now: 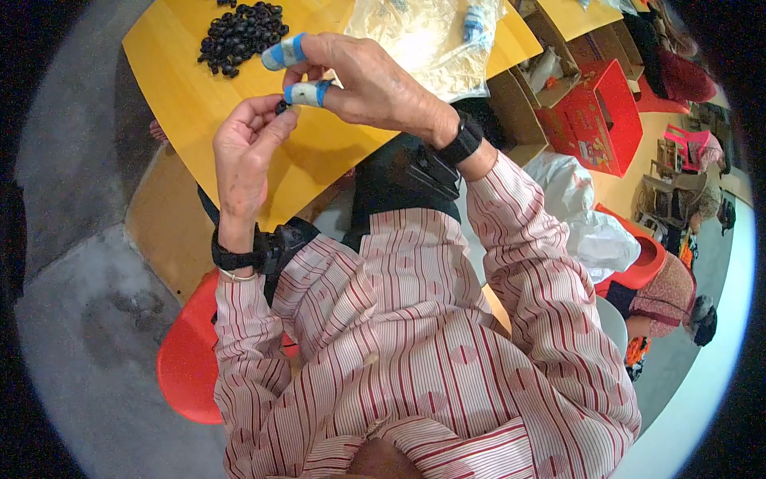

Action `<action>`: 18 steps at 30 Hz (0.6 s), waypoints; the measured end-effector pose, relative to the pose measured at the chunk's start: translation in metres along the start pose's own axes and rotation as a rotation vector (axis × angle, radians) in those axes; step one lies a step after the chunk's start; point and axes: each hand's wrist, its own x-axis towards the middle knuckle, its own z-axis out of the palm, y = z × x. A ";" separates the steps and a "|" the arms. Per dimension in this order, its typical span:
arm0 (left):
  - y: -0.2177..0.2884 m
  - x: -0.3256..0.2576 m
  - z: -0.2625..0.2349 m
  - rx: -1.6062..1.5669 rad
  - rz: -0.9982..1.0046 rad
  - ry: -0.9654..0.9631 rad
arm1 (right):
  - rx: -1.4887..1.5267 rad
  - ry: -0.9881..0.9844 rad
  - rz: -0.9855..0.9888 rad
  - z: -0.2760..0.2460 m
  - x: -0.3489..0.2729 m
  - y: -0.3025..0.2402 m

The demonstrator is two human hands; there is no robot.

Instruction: The person picks up small black rubber components one at a time from the table and trims excess material off them by hand.

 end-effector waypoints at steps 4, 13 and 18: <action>-0.004 0.000 -0.002 -0.033 -0.040 -0.023 | 0.096 0.005 0.090 0.003 -0.002 0.001; -0.004 0.001 -0.003 -0.047 -0.013 -0.033 | 0.090 0.016 0.022 0.001 -0.001 0.002; -0.006 0.001 -0.004 -0.026 -0.011 -0.031 | 0.087 -0.040 0.091 0.001 -0.001 -0.001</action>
